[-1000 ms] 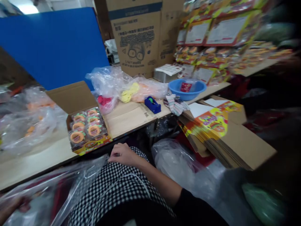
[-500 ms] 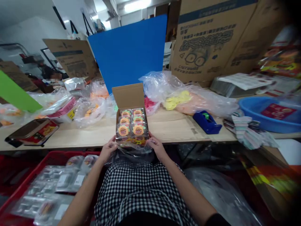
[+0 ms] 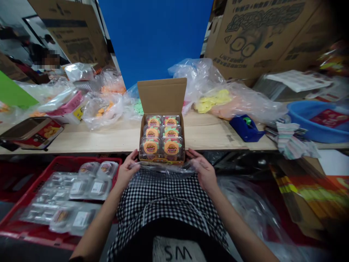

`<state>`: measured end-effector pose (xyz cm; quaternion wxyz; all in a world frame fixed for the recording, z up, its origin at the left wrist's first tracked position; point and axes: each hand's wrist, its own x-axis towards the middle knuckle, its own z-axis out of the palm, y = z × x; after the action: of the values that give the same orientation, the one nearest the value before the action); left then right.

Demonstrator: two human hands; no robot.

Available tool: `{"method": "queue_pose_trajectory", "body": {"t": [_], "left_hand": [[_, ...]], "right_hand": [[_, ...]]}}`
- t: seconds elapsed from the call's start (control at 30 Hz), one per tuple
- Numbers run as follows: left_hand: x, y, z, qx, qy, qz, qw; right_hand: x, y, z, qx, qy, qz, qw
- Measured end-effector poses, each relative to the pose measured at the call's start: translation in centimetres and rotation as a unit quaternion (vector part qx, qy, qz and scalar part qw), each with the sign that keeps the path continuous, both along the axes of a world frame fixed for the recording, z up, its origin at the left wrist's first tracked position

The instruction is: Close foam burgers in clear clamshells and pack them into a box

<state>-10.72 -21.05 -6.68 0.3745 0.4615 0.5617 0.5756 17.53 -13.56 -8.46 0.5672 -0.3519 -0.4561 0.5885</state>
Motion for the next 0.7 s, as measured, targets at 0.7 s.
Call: {"method": "queue_pose_trajectory", "body": {"t": [0.7], "left_hand": [[1.3,-0.7,3.7,0.036,-0.118,0.092,0.988]], "right_hand": [[3.0,-2.6,1.8,-0.05,-0.074,0.227,0.97]]}}
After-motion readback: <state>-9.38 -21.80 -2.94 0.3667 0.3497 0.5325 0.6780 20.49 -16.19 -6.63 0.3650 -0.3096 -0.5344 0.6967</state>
